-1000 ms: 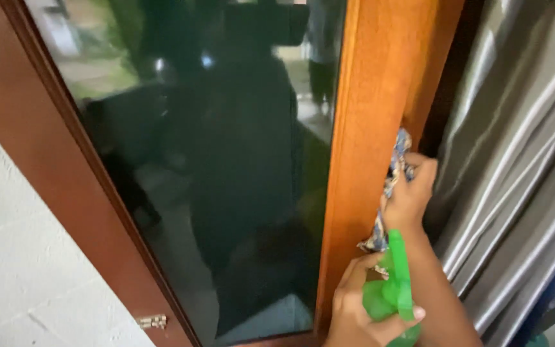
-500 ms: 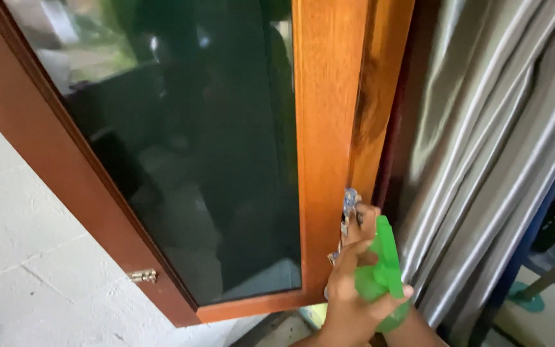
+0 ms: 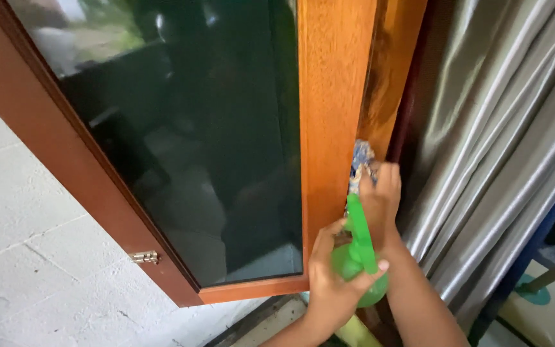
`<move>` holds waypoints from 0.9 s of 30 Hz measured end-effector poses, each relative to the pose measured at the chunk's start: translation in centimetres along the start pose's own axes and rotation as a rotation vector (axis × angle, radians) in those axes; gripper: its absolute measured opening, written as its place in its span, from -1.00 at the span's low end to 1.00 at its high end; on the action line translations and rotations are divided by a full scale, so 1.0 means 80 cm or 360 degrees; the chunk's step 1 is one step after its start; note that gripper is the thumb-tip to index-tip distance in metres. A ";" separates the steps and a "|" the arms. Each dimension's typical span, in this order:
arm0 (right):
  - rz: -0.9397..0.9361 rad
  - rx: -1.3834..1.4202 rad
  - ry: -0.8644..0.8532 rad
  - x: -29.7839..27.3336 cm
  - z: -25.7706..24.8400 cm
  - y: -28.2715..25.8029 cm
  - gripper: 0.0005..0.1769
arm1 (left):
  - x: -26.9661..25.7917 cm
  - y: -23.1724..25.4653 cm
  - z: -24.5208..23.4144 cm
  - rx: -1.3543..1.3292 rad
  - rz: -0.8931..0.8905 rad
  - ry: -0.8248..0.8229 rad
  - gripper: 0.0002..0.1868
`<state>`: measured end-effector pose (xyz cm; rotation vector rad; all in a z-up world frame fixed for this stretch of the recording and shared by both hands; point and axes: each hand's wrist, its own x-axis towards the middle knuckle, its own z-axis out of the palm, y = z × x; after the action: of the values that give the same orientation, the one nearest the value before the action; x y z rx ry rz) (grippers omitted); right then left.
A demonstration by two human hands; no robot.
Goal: The person sprays a green cleaning solution onto a patterned cloth and wipes the wooden window frame and adjacent glass. The person repeatedly sprays and wipes along the vertical and horizontal edges of the frame, focusing on corners and seams.
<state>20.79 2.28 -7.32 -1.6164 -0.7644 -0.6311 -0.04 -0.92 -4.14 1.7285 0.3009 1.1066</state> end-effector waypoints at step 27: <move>0.0278 0.0626 -0.0181 -0.071 -0.040 -0.039 -0.78 | 0.012 -0.016 0.023 -0.0130 -0.0605 -0.0174 -0.09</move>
<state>14.76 -1.32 -9.11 -1.3436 -0.7663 -0.2449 2.33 -0.86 -4.82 1.5711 0.4862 0.7355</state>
